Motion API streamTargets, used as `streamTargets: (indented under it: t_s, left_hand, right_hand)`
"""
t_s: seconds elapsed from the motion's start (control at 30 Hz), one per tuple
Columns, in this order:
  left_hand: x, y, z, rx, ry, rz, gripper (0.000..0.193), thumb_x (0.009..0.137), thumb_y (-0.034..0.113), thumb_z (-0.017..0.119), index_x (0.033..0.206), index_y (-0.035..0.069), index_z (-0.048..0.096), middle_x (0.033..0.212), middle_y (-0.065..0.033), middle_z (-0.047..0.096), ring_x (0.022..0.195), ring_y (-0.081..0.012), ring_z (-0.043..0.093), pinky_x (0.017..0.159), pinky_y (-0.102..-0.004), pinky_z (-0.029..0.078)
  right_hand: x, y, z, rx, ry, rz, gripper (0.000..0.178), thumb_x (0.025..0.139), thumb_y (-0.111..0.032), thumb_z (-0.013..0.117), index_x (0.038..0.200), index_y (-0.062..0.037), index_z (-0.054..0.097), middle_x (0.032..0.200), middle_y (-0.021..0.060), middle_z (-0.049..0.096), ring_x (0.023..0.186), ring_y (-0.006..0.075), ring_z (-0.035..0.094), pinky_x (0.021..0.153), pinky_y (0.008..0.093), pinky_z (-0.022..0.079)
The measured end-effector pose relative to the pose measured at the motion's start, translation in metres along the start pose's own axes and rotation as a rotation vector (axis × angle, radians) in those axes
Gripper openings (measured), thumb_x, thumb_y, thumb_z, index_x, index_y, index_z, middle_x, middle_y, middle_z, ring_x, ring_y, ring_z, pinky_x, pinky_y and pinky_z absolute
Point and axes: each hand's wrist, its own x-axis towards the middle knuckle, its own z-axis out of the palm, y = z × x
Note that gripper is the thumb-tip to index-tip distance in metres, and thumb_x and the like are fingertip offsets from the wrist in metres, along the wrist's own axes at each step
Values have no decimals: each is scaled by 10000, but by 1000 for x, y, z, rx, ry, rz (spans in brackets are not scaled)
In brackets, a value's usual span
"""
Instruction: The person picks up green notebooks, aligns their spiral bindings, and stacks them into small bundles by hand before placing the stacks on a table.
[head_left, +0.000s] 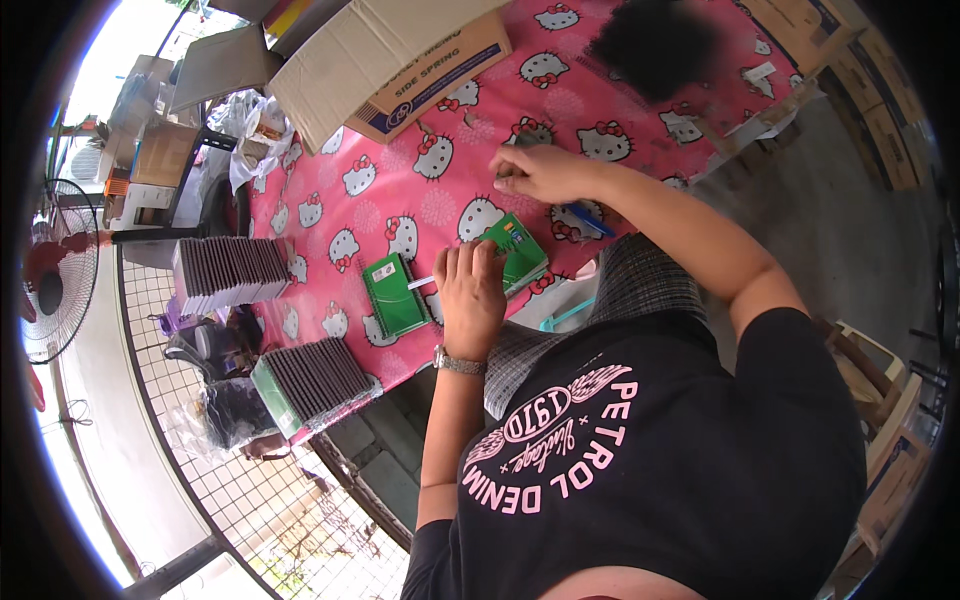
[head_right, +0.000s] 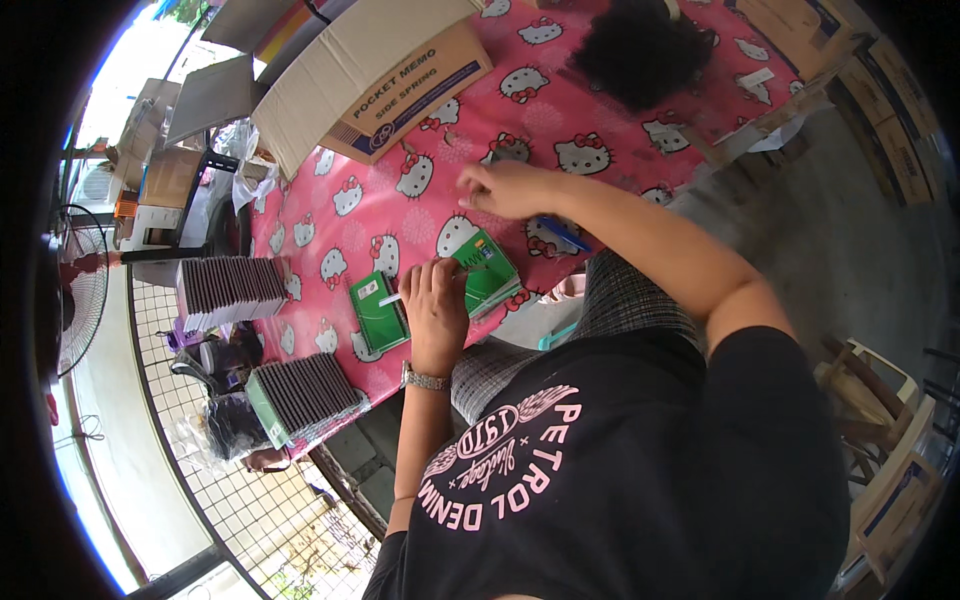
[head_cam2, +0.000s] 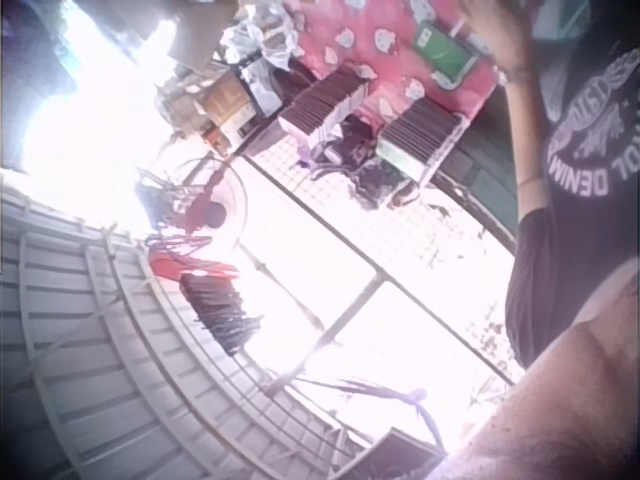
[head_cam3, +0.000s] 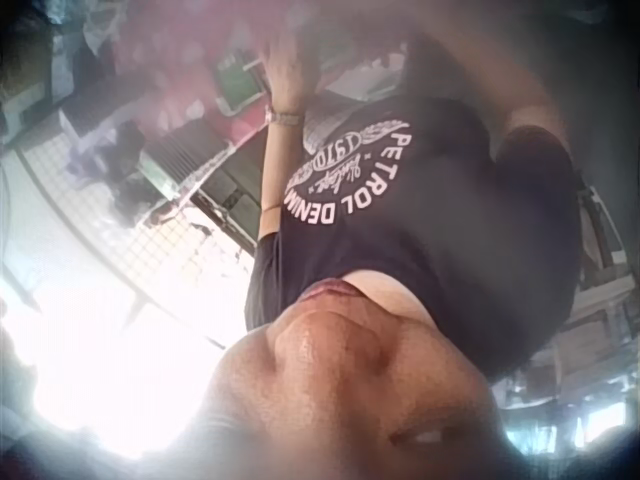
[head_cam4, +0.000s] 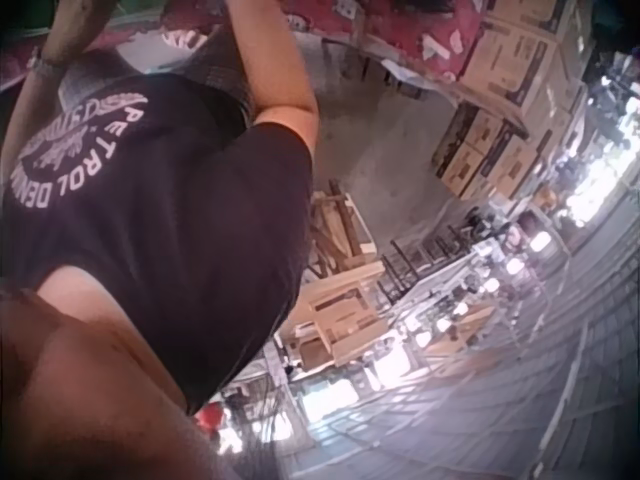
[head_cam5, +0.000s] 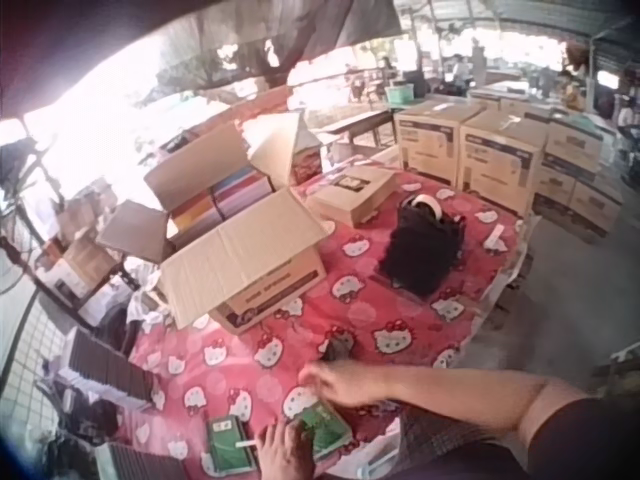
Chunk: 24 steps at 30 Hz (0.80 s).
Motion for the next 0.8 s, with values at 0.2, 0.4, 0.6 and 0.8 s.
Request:
streamTargets:
  t_s: [0.2, 0.4, 0.6, 0.8]
  left_hand:
    - [-14, 5, 2, 277, 116, -206, 236, 870, 220, 696, 1064, 132, 594, 1133, -68, 572, 1282, -326, 435, 1049, -765, 81]
    - [-17, 1, 6, 145, 98, -178, 335, 781, 276, 778, 1018, 122, 598, 1024, -60, 578, 1044, -306, 511, 974, -504, 335]
    - [-9, 3, 2, 31, 141, -191, 358, 725, 249, 793, 996, 109, 606, 1021, -78, 588, 1029, -308, 523, 934, -472, 373]
    - [-13, -21, -6, -90, 221, -187, 293, 744, 119, 767, 984, 60, 610, 995, -109, 584, 978, -304, 540, 878, -420, 434]
  right_hand:
    - [22, 27, 2, -615, -66, -179, 414, 775, -276, 750, 1090, -33, 636, 1107, 143, 688, 1107, 278, 622, 978, 368, 452]
    - [1, -39, -13, 239, -625, -2, 464, 709, -204, 738, 1140, -37, 703, 1188, 134, 669, 1127, 207, 609, 985, 344, 446]
    - [-9, -45, -25, 645, -618, 34, 407, 750, -148, 731, 1131, -16, 682, 1273, 118, 611, 1175, 218, 568, 1042, 336, 409]
    - [3, -46, -21, 529, -659, 143, 492, 758, -185, 744, 1206, -9, 642, 1247, 90, 611, 1170, 189, 569, 1042, 323, 408]
